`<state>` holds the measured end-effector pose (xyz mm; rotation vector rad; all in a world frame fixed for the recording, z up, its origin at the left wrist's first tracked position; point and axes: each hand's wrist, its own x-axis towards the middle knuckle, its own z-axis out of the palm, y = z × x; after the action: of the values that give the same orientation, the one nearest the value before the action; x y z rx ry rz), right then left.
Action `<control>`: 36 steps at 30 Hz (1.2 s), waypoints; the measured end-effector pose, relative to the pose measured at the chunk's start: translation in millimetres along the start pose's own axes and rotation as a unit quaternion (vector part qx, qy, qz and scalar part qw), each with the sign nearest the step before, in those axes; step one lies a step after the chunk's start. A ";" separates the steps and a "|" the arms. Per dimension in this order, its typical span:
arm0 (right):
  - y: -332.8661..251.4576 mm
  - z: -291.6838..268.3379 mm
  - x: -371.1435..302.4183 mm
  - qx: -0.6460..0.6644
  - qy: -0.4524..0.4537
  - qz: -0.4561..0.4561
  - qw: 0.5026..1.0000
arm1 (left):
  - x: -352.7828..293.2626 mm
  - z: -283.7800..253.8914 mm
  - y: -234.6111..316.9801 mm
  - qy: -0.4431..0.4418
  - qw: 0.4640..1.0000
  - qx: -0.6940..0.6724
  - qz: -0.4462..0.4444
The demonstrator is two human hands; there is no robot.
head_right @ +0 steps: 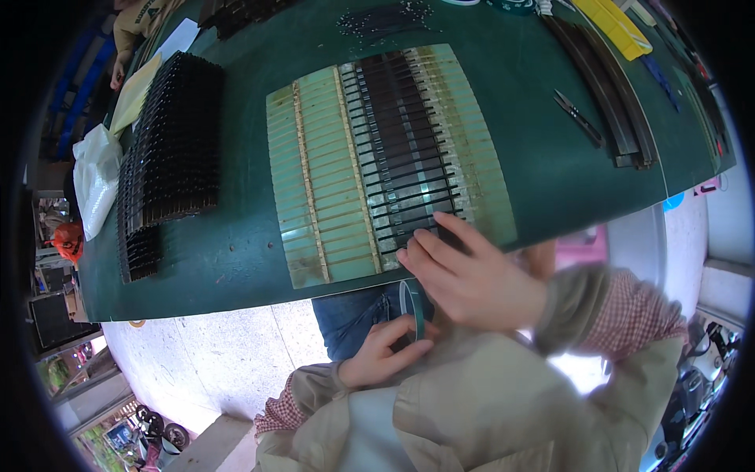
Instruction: Inserting electronic components into a sequence of slots on an assembly jig.
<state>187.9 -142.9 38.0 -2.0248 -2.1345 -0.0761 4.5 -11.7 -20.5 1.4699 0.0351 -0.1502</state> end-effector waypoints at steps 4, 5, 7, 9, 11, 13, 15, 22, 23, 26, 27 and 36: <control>-2.7 3.8 -7.5 -0.002 0.034 0.011 0.999 | 1.8 -3.6 -1.4 0.000 1.000 -0.014 -0.019; 2.7 4.1 -11.8 0.060 0.063 0.012 0.996 | 1.1 -3.1 -6.5 0.001 0.999 -0.021 -0.036; 9.4 -0.8 -8.5 0.122 0.094 0.008 0.988 | -3.1 -0.7 -15.2 0.007 0.997 -0.035 -0.073; 15.2 -19.3 6.0 0.180 0.179 0.096 0.963 | -6.6 3.2 -17.7 0.021 0.994 -0.061 -0.087; 17.1 -28.4 29.6 0.305 0.230 0.157 0.911 | -7.1 2.2 -20.7 0.031 0.987 -0.109 -0.115; 13.2 -40.8 57.9 0.432 0.224 0.131 0.864 | -3.7 5.7 -28.2 0.047 0.982 -0.151 -0.102; 0.9 -62.0 79.0 0.525 0.207 0.069 0.823 | -0.7 11.8 -37.0 0.084 0.962 -0.247 -0.083; -11.1 -148.6 124.7 0.471 -0.015 -0.146 0.870 | -2.8 12.8 -49.3 0.073 0.964 -0.170 -0.193; -7.5 -144.9 123.1 0.479 0.034 -0.135 0.866 | -1.9 12.2 -47.5 0.066 0.967 -0.171 -0.174; 1.4 -125.5 114.3 0.496 0.172 -0.111 0.844 | -1.0 10.0 -39.7 0.058 0.974 -0.177 -0.127; 3.7 -117.4 113.3 0.500 0.214 -0.107 0.832 | -5.0 9.9 -36.6 0.074 0.968 -0.183 -0.155; 102.1 -62.3 15.9 -0.012 0.234 0.275 0.933 | 4.8 -8.5 -29.8 0.082 0.983 -0.146 -0.079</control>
<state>295.4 -131.7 91.8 -2.2526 -1.2498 -0.4488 6.1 -6.4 -51.4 1.1814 0.2970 -0.1466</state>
